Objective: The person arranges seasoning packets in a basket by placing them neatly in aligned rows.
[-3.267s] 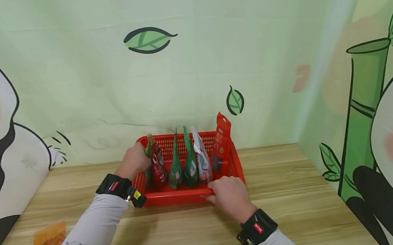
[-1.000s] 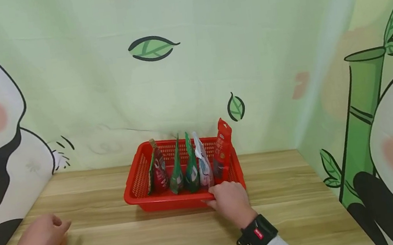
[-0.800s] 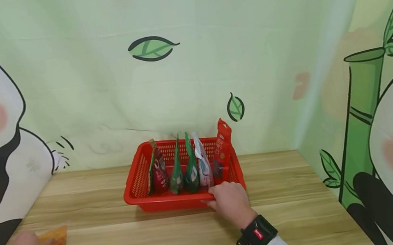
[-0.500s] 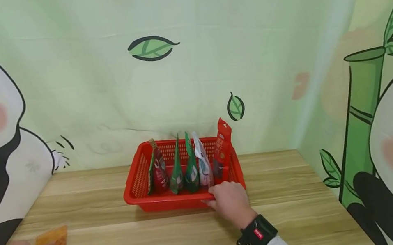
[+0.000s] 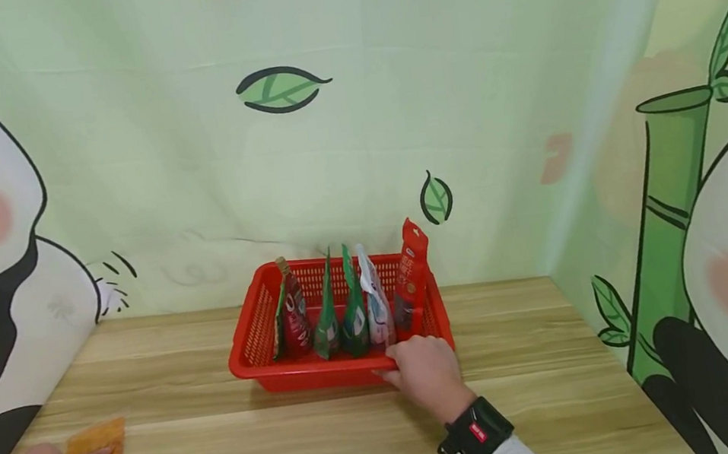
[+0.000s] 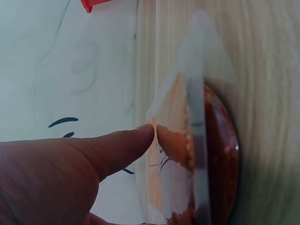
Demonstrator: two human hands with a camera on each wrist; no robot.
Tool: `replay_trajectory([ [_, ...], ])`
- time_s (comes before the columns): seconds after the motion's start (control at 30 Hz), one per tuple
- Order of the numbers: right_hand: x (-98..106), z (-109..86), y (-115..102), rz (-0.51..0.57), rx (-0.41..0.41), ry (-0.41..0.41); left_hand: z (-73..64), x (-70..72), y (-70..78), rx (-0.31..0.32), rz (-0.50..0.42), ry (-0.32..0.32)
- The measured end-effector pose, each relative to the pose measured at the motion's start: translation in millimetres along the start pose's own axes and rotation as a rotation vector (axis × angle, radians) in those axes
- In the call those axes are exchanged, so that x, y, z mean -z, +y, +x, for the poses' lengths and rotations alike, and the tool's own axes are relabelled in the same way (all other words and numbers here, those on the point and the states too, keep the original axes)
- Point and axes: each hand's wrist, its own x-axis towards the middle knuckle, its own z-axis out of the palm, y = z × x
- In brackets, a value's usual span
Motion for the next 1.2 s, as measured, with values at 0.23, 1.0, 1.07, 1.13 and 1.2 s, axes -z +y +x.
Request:
replay_trajectory([
  [0.23,-1,0.8,1,-0.009,-0.003,-0.011,2.8,-0.4,4.0,0.055,-0.049,-0.003],
  [1.0,-3,0.5,1,-0.001,-0.007,0.001,3.8,2.7,-6.7,-0.021,-0.215,0.031],
  [1.07,-4,0.7,1,-0.005,-0.007,0.0,3.6,2.8,-9.4,-0.033,-0.247,0.027],
  [1.13,-4,0.8,2,-0.009,-0.006,0.001,4.6,2.3,-13.0,-0.044,-0.289,0.017],
  [1.2,-5,0.8,2,-0.009,-0.005,0.006,7.6,1.9,-15.8,-0.045,-0.323,0.017],
])
